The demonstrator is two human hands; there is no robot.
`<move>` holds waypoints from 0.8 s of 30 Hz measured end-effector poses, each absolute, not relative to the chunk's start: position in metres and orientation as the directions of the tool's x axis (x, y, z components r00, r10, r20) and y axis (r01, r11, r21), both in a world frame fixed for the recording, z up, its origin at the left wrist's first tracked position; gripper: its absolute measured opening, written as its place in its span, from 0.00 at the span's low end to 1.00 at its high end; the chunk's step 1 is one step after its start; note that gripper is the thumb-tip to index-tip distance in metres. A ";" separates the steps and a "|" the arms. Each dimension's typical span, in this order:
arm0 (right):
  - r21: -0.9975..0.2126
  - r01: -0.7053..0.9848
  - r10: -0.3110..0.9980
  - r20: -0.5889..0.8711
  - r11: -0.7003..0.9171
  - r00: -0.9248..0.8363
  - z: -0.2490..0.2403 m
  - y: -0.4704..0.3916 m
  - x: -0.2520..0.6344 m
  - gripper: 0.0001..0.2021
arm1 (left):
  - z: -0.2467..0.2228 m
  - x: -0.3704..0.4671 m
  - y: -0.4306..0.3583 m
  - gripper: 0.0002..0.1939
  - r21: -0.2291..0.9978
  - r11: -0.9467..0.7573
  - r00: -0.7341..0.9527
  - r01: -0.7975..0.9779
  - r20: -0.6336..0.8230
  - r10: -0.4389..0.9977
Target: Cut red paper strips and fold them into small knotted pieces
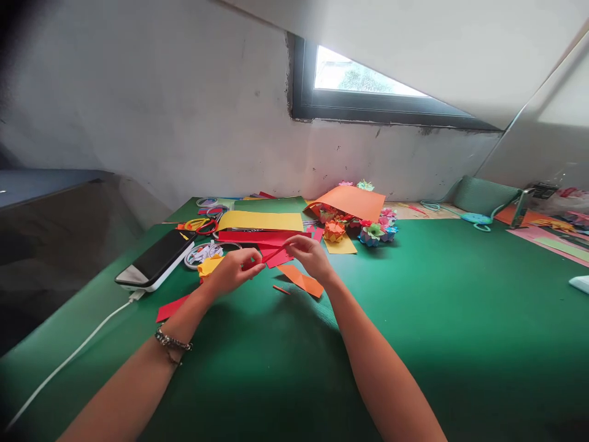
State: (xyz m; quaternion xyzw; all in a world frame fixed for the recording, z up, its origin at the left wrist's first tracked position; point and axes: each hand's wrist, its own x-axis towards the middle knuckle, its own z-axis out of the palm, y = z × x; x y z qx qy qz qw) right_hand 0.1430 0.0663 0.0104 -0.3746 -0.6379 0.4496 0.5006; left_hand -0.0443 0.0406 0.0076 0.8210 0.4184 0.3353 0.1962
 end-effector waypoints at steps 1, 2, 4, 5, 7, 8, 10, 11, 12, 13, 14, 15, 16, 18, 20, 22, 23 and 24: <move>-0.952 0.043 0.926 0.284 0.303 -0.248 0.011 0.066 0.144 0.08 | 0.007 -0.044 0.041 0.09 0.603 -0.571 0.432 0.557 0.377 0.820; -0.953 0.057 0.920 0.270 0.297 -0.282 0.012 0.064 0.144 0.08 | 0.007 -0.045 0.041 0.08 0.604 -0.574 0.440 0.554 0.372 0.817; -0.949 0.079 0.903 0.261 0.304 -0.341 0.015 0.061 0.144 0.09 | 0.006 -0.046 0.042 0.07 0.606 -0.584 0.447 0.540 0.382 0.809; -0.946 0.094 0.898 0.261 0.311 -0.355 0.016 0.060 0.145 0.09 | 0.005 -0.046 0.042 0.07 0.609 -0.589 0.443 0.531 0.392 0.806; -0.934 0.135 0.899 0.269 0.331 -0.345 0.017 0.060 0.145 0.09 | 0.005 -0.047 0.042 0.07 0.618 -0.593 0.428 0.516 0.414 0.803; -0.927 0.157 0.902 0.276 0.341 -0.331 0.016 0.060 0.145 0.10 | 0.005 -0.047 0.043 0.08 0.621 -0.594 0.419 0.511 0.423 0.803; -0.911 0.197 0.907 0.297 0.363 -0.297 0.015 0.061 0.145 0.11 | 0.005 -0.047 0.043 0.08 0.635 -0.590 0.407 0.500 0.429 0.807; -0.904 0.209 0.908 0.311 0.374 -0.280 0.013 0.062 0.145 0.12 | 0.005 -0.047 0.042 0.08 0.653 -0.581 0.400 0.486 0.425 0.812; -0.899 0.213 0.909 0.325 0.383 -0.262 0.012 0.063 0.145 0.13 | 0.005 -0.047 0.042 0.07 0.678 -0.567 0.394 0.468 0.414 0.821; -0.897 0.209 0.909 0.338 0.390 -0.246 0.011 0.064 0.145 0.13 | 0.005 -0.047 0.042 0.06 0.707 -0.548 0.390 0.448 0.397 0.831; -0.897 0.198 0.908 0.349 0.395 -0.233 0.010 0.065 0.145 0.14 | 0.005 -0.046 0.042 0.07 0.733 -0.527 0.387 0.429 0.379 0.841; -0.899 0.180 0.907 0.358 0.399 -0.224 0.009 0.065 0.144 0.15 | 0.005 -0.045 0.042 0.09 0.754 -0.507 0.388 0.418 0.357 0.850; -0.902 0.157 0.904 0.366 0.403 -0.220 0.008 0.065 0.143 0.15 | 0.004 -0.044 0.042 0.10 0.763 -0.491 0.392 0.420 0.335 0.857; -0.902 0.118 0.896 0.384 0.416 -0.224 0.007 0.064 0.139 0.15 | 0.002 -0.041 0.043 0.11 0.748 -0.473 0.401 0.464 0.299 0.866; -0.894 0.112 0.885 0.401 0.434 -0.236 0.006 0.063 0.136 0.15 | -0.001 -0.035 0.043 0.12 0.723 -0.467 0.407 0.510 0.275 0.871; -0.879 0.134 0.873 0.416 0.458 -0.255 0.005 0.062 0.133 0.14 | -0.003 -0.029 0.042 0.14 0.737 -0.454 0.407 0.500 0.263 0.875; -0.870 0.145 0.866 0.425 0.471 -0.263 0.005 0.062 0.132 0.14 | -0.004 -0.026 0.042 0.16 0.764 -0.439 0.402 0.473 0.256 0.879; -0.863 0.151 0.860 0.434 0.482 -0.269 0.004 0.061 0.131 0.13 | -0.004 -0.023 0.041 0.18 0.796 -0.417 0.392 0.440 0.247 0.886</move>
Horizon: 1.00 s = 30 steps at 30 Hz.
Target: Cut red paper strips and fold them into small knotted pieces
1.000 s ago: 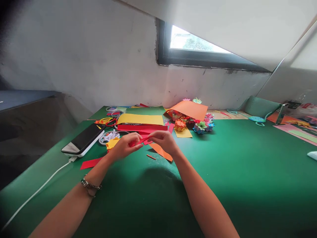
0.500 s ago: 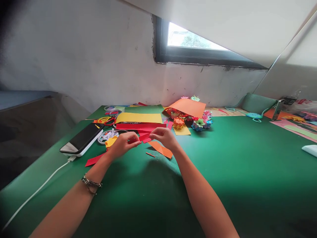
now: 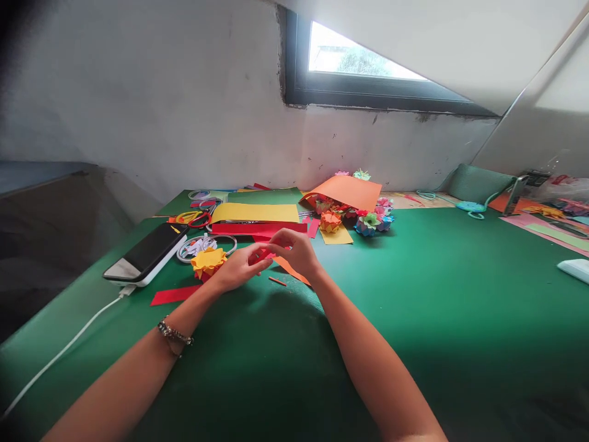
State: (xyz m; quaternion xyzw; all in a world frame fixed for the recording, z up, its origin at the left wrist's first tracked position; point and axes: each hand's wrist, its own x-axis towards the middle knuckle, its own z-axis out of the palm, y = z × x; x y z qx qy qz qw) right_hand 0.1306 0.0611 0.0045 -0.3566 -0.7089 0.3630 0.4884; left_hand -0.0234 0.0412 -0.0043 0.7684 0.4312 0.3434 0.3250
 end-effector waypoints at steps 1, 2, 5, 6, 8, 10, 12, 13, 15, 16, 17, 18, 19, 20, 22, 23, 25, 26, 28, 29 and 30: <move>-0.858 0.153 0.856 0.442 0.491 -0.270 0.004 0.061 0.130 0.13 | -0.005 -0.021 0.040 0.19 0.823 -0.394 0.378 0.409 0.240 0.894; -0.855 0.151 0.853 0.449 0.497 -0.264 0.005 0.060 0.130 0.13 | -0.005 -0.020 0.040 0.20 0.843 -0.375 0.359 0.385 0.237 0.903; -0.860 0.127 0.858 0.461 0.495 -0.224 0.005 0.060 0.129 0.13 | -0.004 -0.019 0.038 0.21 0.880 -0.347 0.314 0.326 0.246 0.917; -0.868 0.106 0.864 0.458 0.486 -0.210 0.005 0.060 0.129 0.13 | -0.004 -0.020 0.038 0.21 0.886 -0.346 0.301 0.310 0.254 0.919; -0.896 0.047 0.883 0.426 0.442 -0.199 0.005 0.060 0.129 0.14 | -0.003 -0.020 0.037 0.22 0.888 -0.353 0.278 0.294 0.274 0.921; -0.928 -0.010 0.907 0.365 0.371 -0.212 0.005 0.059 0.128 0.15 | -0.003 -0.021 0.036 0.22 0.880 -0.370 0.261 0.298 0.297 0.918; -0.953 -0.024 0.921 0.298 0.302 -0.251 0.005 0.059 0.127 0.15 | -0.003 -0.021 0.035 0.23 0.870 -0.387 0.244 0.306 0.321 0.915; -0.962 -0.017 0.925 0.268 0.274 -0.269 0.005 0.058 0.127 0.14 | -0.003 -0.021 0.035 0.23 0.866 -0.393 0.238 0.309 0.330 0.913; -0.973 0.008 0.933 0.218 0.230 -0.286 0.005 0.057 0.125 0.14 | -0.002 -0.021 0.034 0.23 0.858 -0.403 0.233 0.317 0.342 0.911; -0.977 0.017 0.938 0.201 0.214 -0.281 0.005 0.057 0.124 0.15 | -0.002 -0.020 0.033 0.23 0.855 -0.407 0.234 0.321 0.345 0.909; -0.979 0.018 0.944 0.190 0.203 -0.269 0.004 0.057 0.123 0.15 | -0.002 -0.020 0.033 0.23 0.853 -0.410 0.234 0.323 0.348 0.908; -0.980 0.012 0.949 0.187 0.197 -0.255 0.004 0.057 0.122 0.15 | -0.003 -0.020 0.032 0.23 0.850 -0.412 0.230 0.327 0.352 0.907; -0.980 0.002 0.951 0.191 0.198 -0.242 0.004 0.057 0.121 0.15 | -0.003 -0.019 0.032 0.22 0.846 -0.416 0.225 0.333 0.357 0.906; -0.979 -0.012 0.953 0.199 0.202 -0.228 0.003 0.057 0.121 0.15 | -0.003 -0.018 0.031 0.21 0.840 -0.422 0.223 0.342 0.364 0.904; -0.976 -0.049 0.957 0.218 0.213 -0.190 0.003 0.058 0.120 0.15 | -0.005 -0.016 0.030 0.17 0.825 -0.438 0.224 0.356 0.379 0.898; -0.974 -0.070 0.960 0.225 0.216 -0.168 0.002 0.059 0.121 0.15 | -0.005 -0.015 0.030 0.15 0.822 -0.444 0.232 0.357 0.383 0.894; -0.970 -0.113 0.964 0.231 0.217 -0.130 0.001 0.060 0.121 0.15 | -0.007 -0.013 0.029 0.12 0.833 -0.440 0.251 0.336 0.371 0.894; -0.968 -0.133 0.966 0.229 0.213 -0.120 0.001 0.060 0.122 0.15 | -0.007 -0.012 0.029 0.11 0.846 -0.428 0.262 0.317 0.356 0.897; -0.966 -0.161 0.966 0.223 0.201 -0.128 -0.001 0.062 0.124 0.15 | -0.007 -0.011 0.029 0.10 0.874 -0.394 0.283 0.285 0.316 0.906; -0.966 -0.169 0.966 0.220 0.196 -0.138 -0.001 0.063 0.125 0.14 | -0.007 -0.011 0.029 0.10 0.884 -0.379 0.288 0.275 0.300 0.909; -0.966 -0.173 0.965 0.219 0.194 -0.144 -0.002 0.063 0.126 0.14 | -0.007 -0.011 0.029 0.10 0.890 -0.368 0.289 0.268 0.290 0.912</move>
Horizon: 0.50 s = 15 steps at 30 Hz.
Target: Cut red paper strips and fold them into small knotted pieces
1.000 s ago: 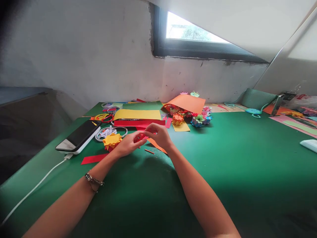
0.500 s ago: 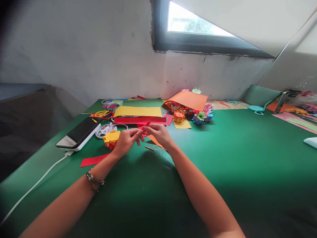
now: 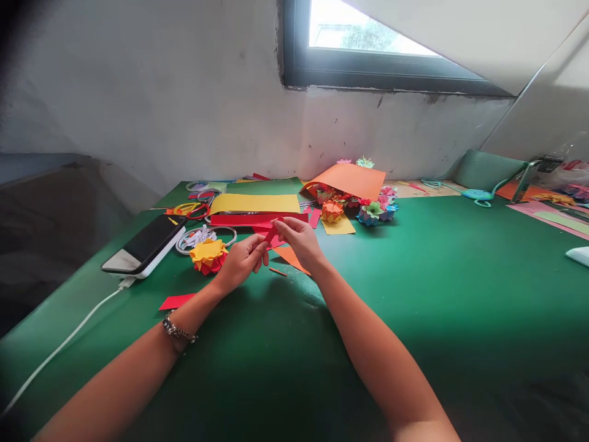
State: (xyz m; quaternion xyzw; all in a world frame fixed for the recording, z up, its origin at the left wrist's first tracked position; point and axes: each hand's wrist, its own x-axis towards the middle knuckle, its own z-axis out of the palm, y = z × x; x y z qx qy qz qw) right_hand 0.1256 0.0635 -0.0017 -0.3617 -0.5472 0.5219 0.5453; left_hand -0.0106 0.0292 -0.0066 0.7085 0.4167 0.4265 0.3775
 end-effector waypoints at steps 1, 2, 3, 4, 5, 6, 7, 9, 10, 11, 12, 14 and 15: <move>-0.965 -0.175 0.965 0.220 0.194 -0.145 -0.002 0.064 0.126 0.13 | -0.006 -0.010 0.029 0.10 0.893 -0.362 0.286 0.266 0.285 0.915; -0.965 -0.173 0.965 0.222 0.197 -0.138 -0.002 0.065 0.127 0.13 | -0.006 -0.010 0.029 0.10 0.895 -0.360 0.282 0.265 0.285 0.916; -0.965 -0.167 0.968 0.222 0.200 -0.121 -0.002 0.065 0.128 0.14 | -0.006 -0.010 0.029 0.10 0.895 -0.360 0.277 0.264 0.287 0.917; -0.966 -0.159 0.971 0.219 0.203 -0.096 -0.002 0.066 0.128 0.14 | -0.006 -0.010 0.029 0.10 0.895 -0.359 0.274 0.263 0.288 0.918; -0.968 -0.147 0.973 0.217 0.205 -0.072 -0.002 0.066 0.128 0.14 | -0.006 -0.009 0.028 0.10 0.896 -0.356 0.271 0.264 0.286 0.919; -0.968 -0.134 0.974 0.220 0.212 -0.048 -0.002 0.066 0.128 0.14 | -0.006 -0.009 0.028 0.10 0.898 -0.352 0.272 0.266 0.280 0.921; -0.966 -0.121 0.973 0.231 0.226 -0.021 -0.002 0.066 0.128 0.13 | -0.006 -0.009 0.028 0.11 0.899 -0.345 0.275 0.269 0.272 0.922; -0.957 -0.104 0.963 0.269 0.271 0.032 -0.002 0.066 0.128 0.13 | -0.006 -0.008 0.028 0.13 0.903 -0.331 0.287 0.274 0.252 0.924; -0.950 -0.105 0.955 0.291 0.296 0.056 -0.002 0.066 0.128 0.13 | -0.006 -0.008 0.028 0.13 0.905 -0.326 0.294 0.275 0.244 0.924; -0.942 -0.111 0.948 0.309 0.316 0.077 -0.002 0.066 0.127 0.13 | -0.006 -0.008 0.028 0.14 0.906 -0.322 0.298 0.274 0.239 0.924; -0.937 -0.121 0.944 0.318 0.327 0.090 -0.002 0.065 0.127 0.13 | -0.006 -0.008 0.029 0.14 0.908 -0.320 0.300 0.272 0.235 0.924; -0.933 -0.136 0.942 0.321 0.332 0.096 -0.002 0.065 0.125 0.13 | -0.006 -0.008 0.029 0.14 0.910 -0.315 0.303 0.268 0.231 0.925; -0.933 -0.138 0.942 0.319 0.331 0.101 -0.003 0.065 0.124 0.14 | -0.006 -0.009 0.029 0.14 0.912 -0.312 0.306 0.268 0.226 0.925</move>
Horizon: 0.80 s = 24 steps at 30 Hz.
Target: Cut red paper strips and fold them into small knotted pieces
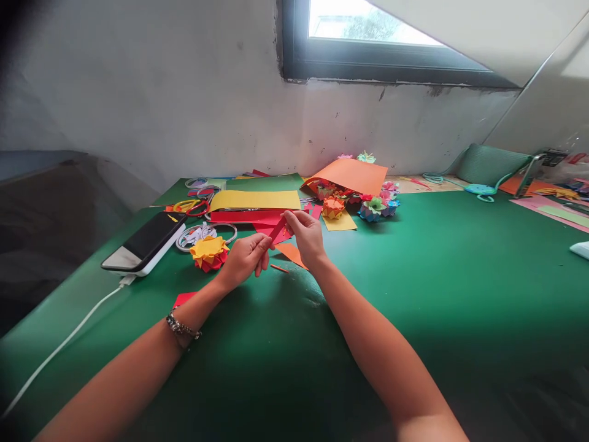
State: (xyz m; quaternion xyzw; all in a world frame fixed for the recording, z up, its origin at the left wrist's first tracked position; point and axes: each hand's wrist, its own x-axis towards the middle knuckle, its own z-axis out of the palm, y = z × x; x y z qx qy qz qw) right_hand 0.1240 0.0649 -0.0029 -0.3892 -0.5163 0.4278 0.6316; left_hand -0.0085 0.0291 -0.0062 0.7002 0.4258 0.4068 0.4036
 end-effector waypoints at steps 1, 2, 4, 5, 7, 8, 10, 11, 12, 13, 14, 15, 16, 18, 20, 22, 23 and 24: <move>-0.934 -0.137 0.942 0.316 0.329 0.110 -0.003 0.065 0.123 0.15 | -0.006 -0.009 0.029 0.14 0.912 -0.308 0.310 0.271 0.220 0.925; -0.935 -0.133 0.941 0.313 0.329 0.126 -0.004 0.065 0.123 0.16 | -0.006 -0.008 0.030 0.14 0.910 -0.308 0.317 0.277 0.216 0.924; -0.933 -0.124 0.935 0.316 0.337 0.163 -0.004 0.065 0.122 0.18 | -0.006 -0.008 0.030 0.15 0.903 -0.313 0.328 0.294 0.213 0.920; -0.931 -0.121 0.931 0.321 0.344 0.175 -0.004 0.066 0.123 0.19 | -0.006 -0.008 0.031 0.15 0.899 -0.318 0.332 0.301 0.214 0.919; -0.928 -0.129 0.930 0.326 0.349 0.172 -0.003 0.066 0.124 0.20 | -0.006 -0.008 0.032 0.15 0.894 -0.323 0.330 0.311 0.217 0.919; -0.930 -0.142 0.935 0.318 0.340 0.157 -0.003 0.067 0.125 0.21 | -0.006 -0.008 0.032 0.15 0.894 -0.321 0.324 0.313 0.217 0.921; -0.948 -0.161 0.962 0.265 0.273 0.073 -0.003 0.067 0.125 0.23 | -0.006 -0.009 0.032 0.14 0.896 -0.315 0.305 0.313 0.220 0.927; -0.962 -0.150 0.973 0.229 0.226 -0.005 -0.004 0.067 0.124 0.25 | -0.007 -0.010 0.032 0.14 0.897 -0.315 0.294 0.310 0.225 0.929; -0.975 -0.120 0.975 0.201 0.189 -0.096 -0.005 0.067 0.123 0.26 | -0.007 -0.011 0.032 0.14 0.897 -0.319 0.287 0.305 0.233 0.929; -0.982 -0.072 0.966 0.185 0.175 -0.182 -0.007 0.067 0.121 0.27 | -0.007 -0.011 0.032 0.14 0.896 -0.328 0.287 0.299 0.243 0.926; -0.983 -0.020 0.951 0.183 0.184 -0.250 -0.009 0.067 0.119 0.28 | -0.007 -0.012 0.033 0.15 0.894 -0.339 0.293 0.292 0.253 0.922; -0.977 0.022 0.936 0.195 0.211 -0.292 -0.011 0.067 0.117 0.28 | -0.008 -0.012 0.033 0.15 0.893 -0.348 0.304 0.285 0.260 0.917; -0.969 0.051 0.927 0.214 0.241 -0.308 -0.012 0.066 0.116 0.28 | -0.008 -0.012 0.033 0.15 0.894 -0.352 0.316 0.277 0.261 0.912; -0.958 0.072 0.923 0.245 0.278 -0.297 -0.014 0.066 0.115 0.28 | -0.008 -0.012 0.033 0.15 0.904 -0.340 0.335 0.260 0.246 0.910; -0.951 0.078 0.923 0.267 0.299 -0.278 -0.013 0.065 0.116 0.27 | -0.008 -0.010 0.034 0.15 0.916 -0.313 0.336 0.251 0.221 0.916; -0.941 0.108 0.934 0.294 0.320 -0.202 -0.009 0.066 0.120 0.26 | -0.008 -0.009 0.034 0.15 0.922 -0.297 0.339 0.248 0.205 0.918; -0.937 0.127 0.941 0.310 0.327 -0.139 -0.007 0.067 0.122 0.26 | -0.008 -0.008 0.035 0.15 0.924 -0.292 0.344 0.245 0.199 0.918; -0.933 0.141 0.943 0.326 0.332 -0.069 -0.005 0.067 0.125 0.26 | -0.008 -0.007 0.035 0.15 0.927 -0.288 0.352 0.240 0.193 0.916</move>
